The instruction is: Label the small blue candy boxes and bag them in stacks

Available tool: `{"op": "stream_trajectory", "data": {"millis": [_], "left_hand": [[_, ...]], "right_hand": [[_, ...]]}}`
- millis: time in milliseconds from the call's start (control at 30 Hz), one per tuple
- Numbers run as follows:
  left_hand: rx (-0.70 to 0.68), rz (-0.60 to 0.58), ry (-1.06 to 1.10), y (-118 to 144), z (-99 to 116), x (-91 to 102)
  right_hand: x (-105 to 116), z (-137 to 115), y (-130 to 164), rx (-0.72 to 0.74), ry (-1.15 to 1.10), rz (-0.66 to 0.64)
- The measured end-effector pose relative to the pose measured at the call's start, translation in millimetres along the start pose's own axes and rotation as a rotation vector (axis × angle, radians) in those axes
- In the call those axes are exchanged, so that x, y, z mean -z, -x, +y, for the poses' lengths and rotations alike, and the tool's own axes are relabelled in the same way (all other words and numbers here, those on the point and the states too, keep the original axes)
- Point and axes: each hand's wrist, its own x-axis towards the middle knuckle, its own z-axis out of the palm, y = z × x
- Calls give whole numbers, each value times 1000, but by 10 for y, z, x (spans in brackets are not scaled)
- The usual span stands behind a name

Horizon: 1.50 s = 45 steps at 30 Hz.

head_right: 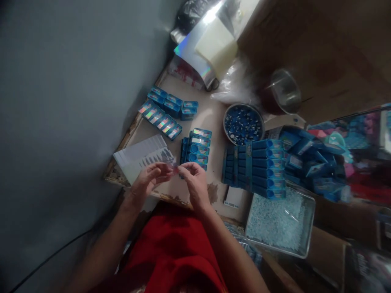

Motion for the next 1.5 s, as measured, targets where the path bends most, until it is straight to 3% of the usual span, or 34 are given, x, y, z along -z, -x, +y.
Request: {"op": "stream_trajectory", "data": {"millis": [100,167,433,633,767,967,1133,1233,1400,1500], "left_hand": [[-23,169,-47,1,40,-151],[-49,218,-65,-21,82,-222],[-124,201,-175,-87,124,-349],[-94,245,-170,-83,115,-361],[-155,273,-179,-88,185,-387],[-318,336,-446,-70,309,-351],[-435,404,-697,-74,415,-244],[-460,426,-764,-60,421,-260],[-489,481,-747,-18,375,-344],[-463,502,-665,-2,408,-208]], "right_hand": [[43,-45,-31,3,-30,-10],[69,-71,-51,11,-42,-26],[184,-92,-135,16,-68,-30],[191,-140,-194,6,-72,-15],[166,-160,-208,19,-69,-39],[160,-128,-211,21,-97,-58],[138,-154,-167,-83,-83,-178],[126,-147,-159,-126,-114,-154],[63,-102,-163,-182,-192,-143],[113,-130,-186,-207,-190,-115]]}}
